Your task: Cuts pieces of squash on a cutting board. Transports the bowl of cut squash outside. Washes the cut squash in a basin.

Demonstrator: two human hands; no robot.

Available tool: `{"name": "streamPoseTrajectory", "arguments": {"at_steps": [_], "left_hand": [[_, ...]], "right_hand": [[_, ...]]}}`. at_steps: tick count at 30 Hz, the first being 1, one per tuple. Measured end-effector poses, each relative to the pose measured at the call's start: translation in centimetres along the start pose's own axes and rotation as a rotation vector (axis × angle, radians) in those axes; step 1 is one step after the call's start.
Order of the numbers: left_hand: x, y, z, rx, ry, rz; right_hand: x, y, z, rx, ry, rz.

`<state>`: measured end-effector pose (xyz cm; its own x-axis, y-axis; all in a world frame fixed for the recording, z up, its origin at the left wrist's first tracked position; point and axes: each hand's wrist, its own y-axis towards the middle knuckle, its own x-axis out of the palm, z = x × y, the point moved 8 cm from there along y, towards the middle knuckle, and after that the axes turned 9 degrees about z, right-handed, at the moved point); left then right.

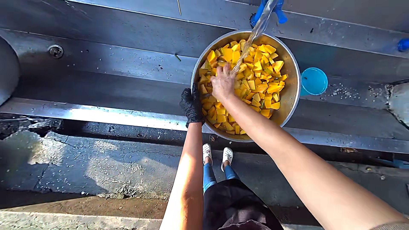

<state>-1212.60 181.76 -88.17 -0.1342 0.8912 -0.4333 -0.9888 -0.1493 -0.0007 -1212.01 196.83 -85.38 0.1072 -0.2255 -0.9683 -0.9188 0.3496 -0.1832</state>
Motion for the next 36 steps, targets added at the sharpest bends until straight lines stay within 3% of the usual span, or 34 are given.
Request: {"name": "streamPoseTrajectory", "arguments": {"at_steps": [2,9,14,20,27,32,36], "left_hand": [[-0.1,-0.1,0.1,-0.039,0.005,-0.014],[0.0,-0.1,0.3,-0.043,0.022,-0.035],[0.0,0.0,-0.1,-0.042,0.008,-0.024],[0.1,0.0,-0.3,-0.012,-0.050,-0.008],[0.0,0.3,-0.3,0.034,0.005,0.021],[0.0,0.0,-0.3,0.019,0.005,0.004],[0.0,-0.2,-0.1,0.019,0.002,0.000]], "right_hand": [[-1.1,-1.0,2.1,0.043,-0.028,-0.043],[-5.4,-5.2,9.2,0.063,0.165,0.147],[-9.1,-1.5,9.9,0.039,0.173,0.322],[-5.5,6.7,7.1,0.044,0.135,0.027],[0.7,6.1,-0.2,0.028,-0.062,-0.276],[-0.9,4.9,0.3,-0.039,-0.075,-0.307],[-2.7,1.4,2.2,-0.195,-0.027,-0.187]]}}
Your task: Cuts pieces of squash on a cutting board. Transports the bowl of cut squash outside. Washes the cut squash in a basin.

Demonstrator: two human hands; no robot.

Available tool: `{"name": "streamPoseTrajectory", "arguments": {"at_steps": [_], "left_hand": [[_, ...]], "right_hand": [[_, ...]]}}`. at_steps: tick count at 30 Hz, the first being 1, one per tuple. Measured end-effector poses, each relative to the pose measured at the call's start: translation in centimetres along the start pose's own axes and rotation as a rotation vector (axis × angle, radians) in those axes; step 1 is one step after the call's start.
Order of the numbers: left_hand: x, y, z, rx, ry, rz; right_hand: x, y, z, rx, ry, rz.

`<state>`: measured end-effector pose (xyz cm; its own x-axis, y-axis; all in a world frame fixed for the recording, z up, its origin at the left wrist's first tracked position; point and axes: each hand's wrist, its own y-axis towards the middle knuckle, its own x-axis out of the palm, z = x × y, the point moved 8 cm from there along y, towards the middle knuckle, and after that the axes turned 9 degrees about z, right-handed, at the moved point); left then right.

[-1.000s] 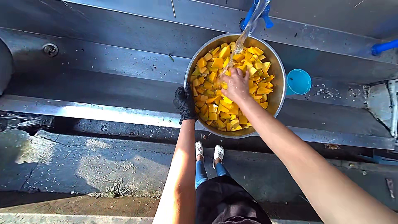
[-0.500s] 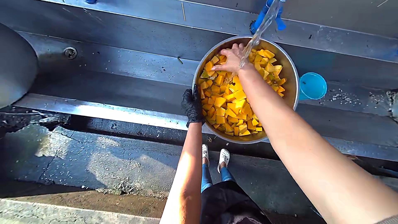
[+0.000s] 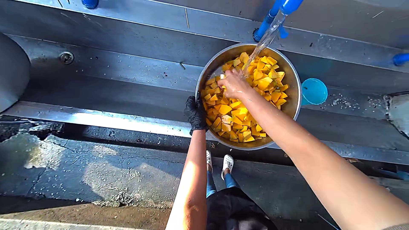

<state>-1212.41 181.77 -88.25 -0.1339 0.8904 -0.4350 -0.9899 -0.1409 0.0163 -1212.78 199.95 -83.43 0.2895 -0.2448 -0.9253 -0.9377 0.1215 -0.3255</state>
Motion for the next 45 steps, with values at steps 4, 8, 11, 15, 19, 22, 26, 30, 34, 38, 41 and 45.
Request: {"name": "streamPoseTrajectory", "arguments": {"at_steps": [4,8,11,15,19,22,26,30,34,38,41,45], "left_hand": [[0.0,0.1,-0.2,-0.003,0.009,0.005],[0.0,0.1,-0.3,-0.013,0.023,0.001],[0.0,0.2,-0.3,-0.014,0.027,-0.001],[-0.1,0.2,-0.1,-0.011,0.036,0.006],[0.0,0.3,-0.4,0.002,0.031,0.040],[-0.1,0.2,-0.3,0.005,0.030,0.050],[0.0,0.2,-0.4,0.007,0.039,0.053],[0.0,0.2,-0.2,0.018,0.038,0.058],[0.1,0.2,-0.2,-0.003,0.041,0.027],[0.2,0.2,-0.4,0.002,0.014,0.023],[0.2,0.2,-0.6,-0.011,0.017,0.003],[0.2,0.3,-0.6,-0.014,0.020,0.000]], "right_hand": [[-0.8,-5.4,2.8,-0.143,0.123,0.304],[-2.7,-8.9,7.1,-0.072,0.370,0.421],[-4.3,-9.0,11.7,0.013,0.415,0.555],[-3.9,-6.6,17.4,0.266,0.445,0.513],[-3.9,-2.5,17.3,0.387,0.525,0.357],[-3.4,0.1,14.4,0.482,0.495,0.183],[-1.3,5.0,10.9,0.406,0.329,0.057],[-0.8,5.4,3.6,0.293,0.272,0.000],[0.2,2.8,-0.4,0.218,0.127,0.002],[0.6,-2.3,-0.8,0.124,0.079,0.230],[0.5,-6.3,1.2,0.060,0.095,0.353],[0.9,-12.1,6.4,0.063,0.165,0.543]]}}
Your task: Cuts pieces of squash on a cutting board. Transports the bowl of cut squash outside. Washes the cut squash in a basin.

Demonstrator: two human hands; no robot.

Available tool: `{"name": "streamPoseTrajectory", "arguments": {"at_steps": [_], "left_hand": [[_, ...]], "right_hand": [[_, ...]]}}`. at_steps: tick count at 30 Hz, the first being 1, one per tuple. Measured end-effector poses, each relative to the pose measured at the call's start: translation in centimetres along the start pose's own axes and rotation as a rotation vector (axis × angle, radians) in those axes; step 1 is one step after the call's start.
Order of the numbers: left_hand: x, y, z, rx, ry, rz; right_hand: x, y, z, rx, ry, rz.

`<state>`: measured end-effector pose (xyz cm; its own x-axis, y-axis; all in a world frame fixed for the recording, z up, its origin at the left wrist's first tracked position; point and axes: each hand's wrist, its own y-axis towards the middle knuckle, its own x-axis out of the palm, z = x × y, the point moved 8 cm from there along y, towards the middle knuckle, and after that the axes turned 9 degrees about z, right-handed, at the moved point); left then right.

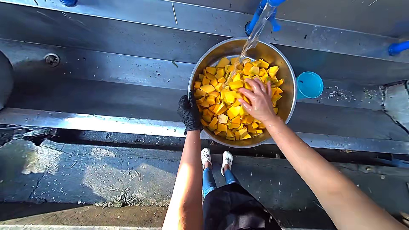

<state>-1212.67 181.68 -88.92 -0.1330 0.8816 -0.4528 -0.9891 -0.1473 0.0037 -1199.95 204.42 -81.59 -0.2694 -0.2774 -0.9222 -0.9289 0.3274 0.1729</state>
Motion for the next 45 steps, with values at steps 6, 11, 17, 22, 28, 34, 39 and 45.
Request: {"name": "streamPoseTrajectory", "arguments": {"at_steps": [6,11,17,22,28,34,39,45], "left_hand": [[-0.2,-0.1,0.0,0.008,0.015,0.023],[-0.3,0.0,-0.1,0.023,-0.012,0.021],[-0.3,0.1,-0.2,0.004,0.049,0.005],[-0.2,0.1,0.0,-0.016,0.107,-0.014],[0.0,0.2,-0.1,-0.026,0.089,-0.025],[0.0,0.0,0.2,-0.071,0.065,-0.067],[-0.1,0.1,-0.1,-0.078,0.029,-0.073],[0.0,0.1,-0.3,-0.106,-0.021,-0.071]], "right_hand": [[0.1,-6.4,8.5,0.614,0.200,0.136],[1.6,-2.5,10.1,0.761,0.272,0.300],[3.0,5.4,8.7,0.840,0.449,0.258],[-0.2,6.7,6.9,0.606,0.596,0.046],[-1.5,-5.2,10.7,0.905,0.361,0.015],[4.5,-13.3,5.7,1.396,0.573,0.334],[6.8,-11.1,5.1,1.376,0.873,0.828],[0.6,-2.0,3.9,1.150,0.750,0.593]]}}
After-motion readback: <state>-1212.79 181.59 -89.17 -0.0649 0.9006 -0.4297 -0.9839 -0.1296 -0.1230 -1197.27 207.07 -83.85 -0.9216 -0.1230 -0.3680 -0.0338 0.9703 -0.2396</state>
